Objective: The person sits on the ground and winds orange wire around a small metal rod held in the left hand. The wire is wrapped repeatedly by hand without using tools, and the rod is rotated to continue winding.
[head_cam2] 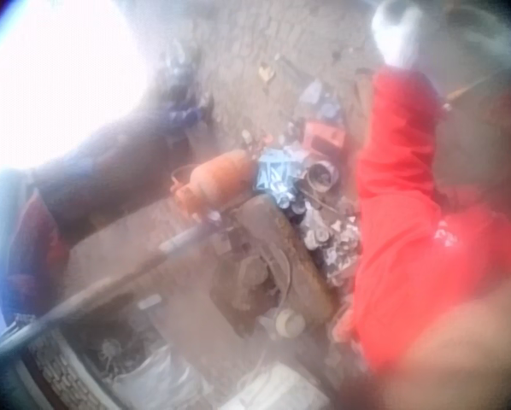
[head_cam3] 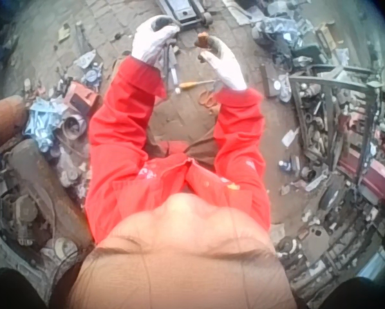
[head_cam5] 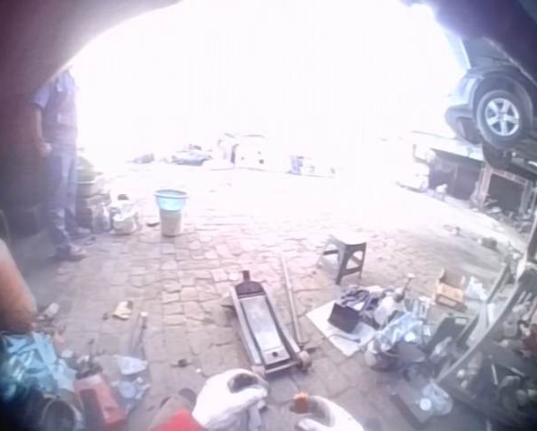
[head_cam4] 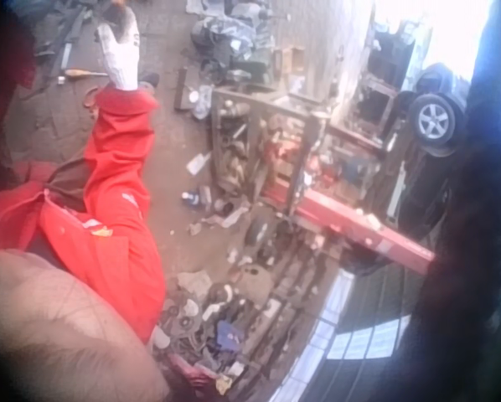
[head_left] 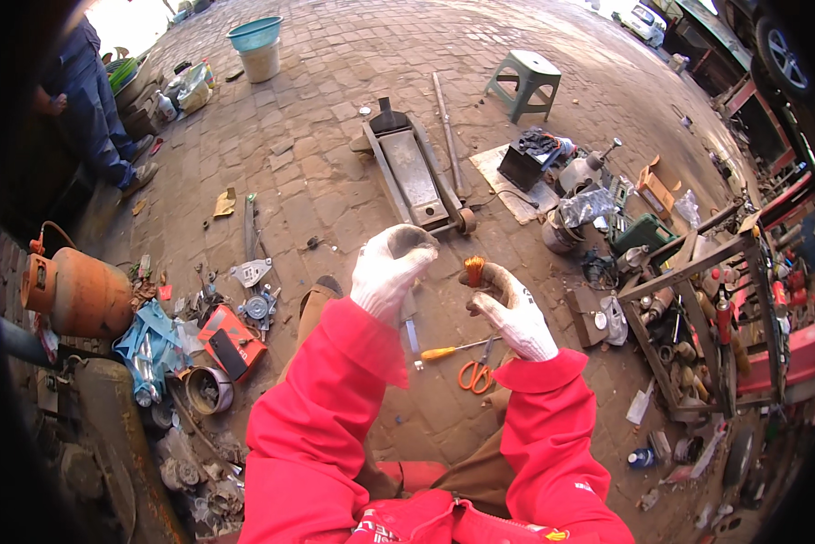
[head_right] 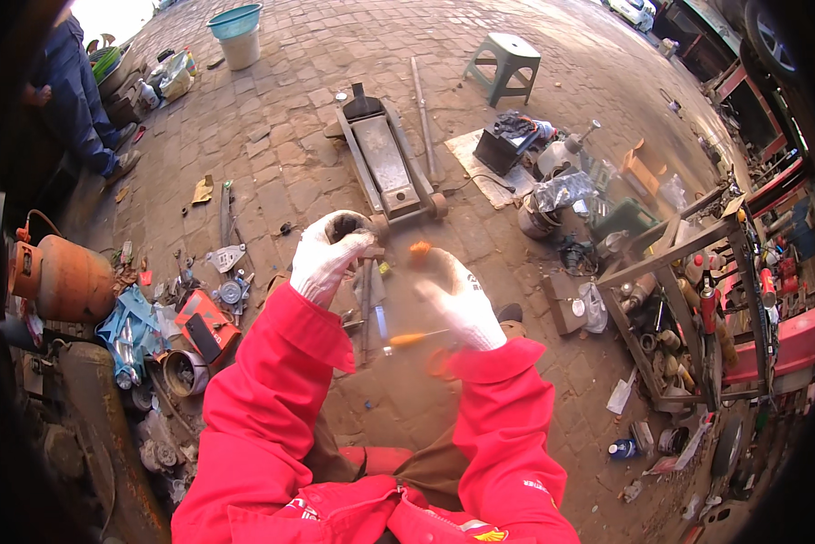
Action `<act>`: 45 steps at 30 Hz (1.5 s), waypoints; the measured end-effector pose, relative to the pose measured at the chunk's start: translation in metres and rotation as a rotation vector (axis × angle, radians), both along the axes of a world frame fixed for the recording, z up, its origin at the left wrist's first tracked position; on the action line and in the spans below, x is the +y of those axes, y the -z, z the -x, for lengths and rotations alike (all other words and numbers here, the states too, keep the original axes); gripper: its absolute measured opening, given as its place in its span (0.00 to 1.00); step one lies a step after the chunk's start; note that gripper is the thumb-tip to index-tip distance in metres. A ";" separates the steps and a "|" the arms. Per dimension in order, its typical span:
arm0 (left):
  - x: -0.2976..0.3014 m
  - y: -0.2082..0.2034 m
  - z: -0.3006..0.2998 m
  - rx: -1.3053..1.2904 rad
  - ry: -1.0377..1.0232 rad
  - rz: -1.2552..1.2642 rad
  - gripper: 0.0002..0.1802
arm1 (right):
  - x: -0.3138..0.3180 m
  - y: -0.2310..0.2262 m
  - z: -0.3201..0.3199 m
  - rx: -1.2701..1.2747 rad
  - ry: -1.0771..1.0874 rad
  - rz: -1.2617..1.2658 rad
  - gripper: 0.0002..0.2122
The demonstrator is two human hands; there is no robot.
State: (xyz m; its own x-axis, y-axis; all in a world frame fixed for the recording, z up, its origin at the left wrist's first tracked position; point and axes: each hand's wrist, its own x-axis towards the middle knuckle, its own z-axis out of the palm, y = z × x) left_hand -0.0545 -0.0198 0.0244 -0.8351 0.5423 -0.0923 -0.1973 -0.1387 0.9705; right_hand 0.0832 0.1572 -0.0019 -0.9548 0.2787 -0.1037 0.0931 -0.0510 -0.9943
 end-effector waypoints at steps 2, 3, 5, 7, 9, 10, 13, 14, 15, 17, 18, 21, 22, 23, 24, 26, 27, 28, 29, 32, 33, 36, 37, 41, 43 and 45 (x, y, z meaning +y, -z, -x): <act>0.001 0.001 0.000 0.018 -0.054 0.003 0.11 | -0.003 -0.002 0.000 -0.003 -0.010 -0.022 0.19; 0.001 0.001 0.000 0.026 -0.063 -0.001 0.11 | -0.004 -0.003 0.000 -0.006 -0.004 -0.014 0.18; 0.003 0.001 0.000 0.054 -0.080 0.005 0.12 | -0.008 -0.005 0.000 0.005 -0.023 -0.034 0.15; 0.002 0.002 0.000 0.050 -0.077 0.012 0.12 | -0.013 -0.008 0.000 0.035 -0.075 -0.089 0.14; 0.002 0.003 0.000 0.048 -0.067 0.027 0.12 | -0.015 -0.011 -0.001 0.052 -0.135 -0.075 0.14; 0.002 0.004 0.001 0.042 -0.059 0.032 0.12 | -0.016 -0.012 -0.003 0.063 -0.145 -0.040 0.14; 0.004 0.008 0.001 0.059 -0.017 0.024 0.12 | -0.012 -0.015 -0.007 0.099 -0.171 0.049 0.14; 0.006 0.010 0.002 0.080 -0.002 0.035 0.12 | -0.010 -0.016 -0.008 0.103 -0.188 0.089 0.15; 0.008 0.011 0.002 0.070 0.054 0.024 0.12 | -0.008 -0.016 -0.009 0.136 -0.204 0.106 0.15; 0.009 0.013 0.000 0.053 0.162 0.073 0.14 | -0.006 -0.017 -0.008 0.230 -0.251 0.193 0.16; 0.009 0.013 -0.002 0.067 0.211 0.127 0.15 | -0.006 -0.017 -0.008 0.255 -0.216 0.259 0.18; 0.011 0.012 -0.009 0.016 0.373 0.227 0.15 | -0.008 -0.020 -0.005 0.472 -0.148 0.528 0.27; 0.012 0.011 -0.012 0.018 0.381 0.201 0.15 | -0.009 -0.021 -0.004 0.473 -0.118 0.553 0.29; 0.013 0.011 -0.014 0.021 0.389 0.174 0.15 | -0.009 -0.022 -0.004 0.485 -0.096 0.576 0.33; 0.014 0.011 -0.015 0.020 0.403 0.160 0.15 | -0.009 -0.022 -0.004 0.502 -0.125 0.583 0.34; 0.015 0.011 -0.015 0.085 0.447 0.168 0.15 | -0.008 -0.019 -0.004 0.457 -0.114 0.579 0.36; 0.015 0.011 -0.014 0.103 0.471 0.199 0.15 | -0.008 -0.015 -0.005 0.460 -0.111 0.541 0.36; 0.015 0.013 -0.014 0.128 0.482 0.220 0.15 | -0.008 -0.010 -0.005 0.430 -0.091 0.485 0.37; 0.015 0.014 -0.013 0.142 0.493 0.262 0.16 | -0.007 -0.005 -0.004 0.380 -0.098 0.376 0.38; 0.017 0.020 -0.013 0.322 0.413 0.352 0.17 | -0.006 0.010 -0.002 0.180 0.049 -0.419 0.35; 0.017 0.021 -0.013 0.376 0.381 0.412 0.17 | -0.006 0.012 -0.001 0.074 0.095 -0.680 0.33; 0.015 0.025 -0.013 0.618 0.333 0.524 0.20 | -0.006 0.010 0.005 0.344 0.081 -1.092 0.26; 0.014 0.025 -0.014 0.632 0.321 0.553 0.19 | -0.006 0.007 0.009 0.402 0.067 -1.161 0.25; 0.010 0.027 -0.020 0.767 0.217 0.699 0.16 | -0.009 -0.005 0.018 0.336 -0.046 -1.240 0.19; 0.012 0.027 -0.022 0.821 0.201 0.767 0.15 | -0.011 -0.007 0.018 0.004 -0.182 -1.191 0.16; 0.016 0.026 -0.021 0.818 0.255 0.815 0.14 | -0.014 -0.007 0.015 0.007 -0.155 -1.181 0.13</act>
State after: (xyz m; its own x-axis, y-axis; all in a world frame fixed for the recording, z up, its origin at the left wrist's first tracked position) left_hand -0.0335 -0.0041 -0.0016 -0.6830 0.7300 0.0237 0.5911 0.5333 0.6051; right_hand 0.0680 0.1434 0.0049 -0.9863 0.0798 0.1447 0.0119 0.9077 -0.4194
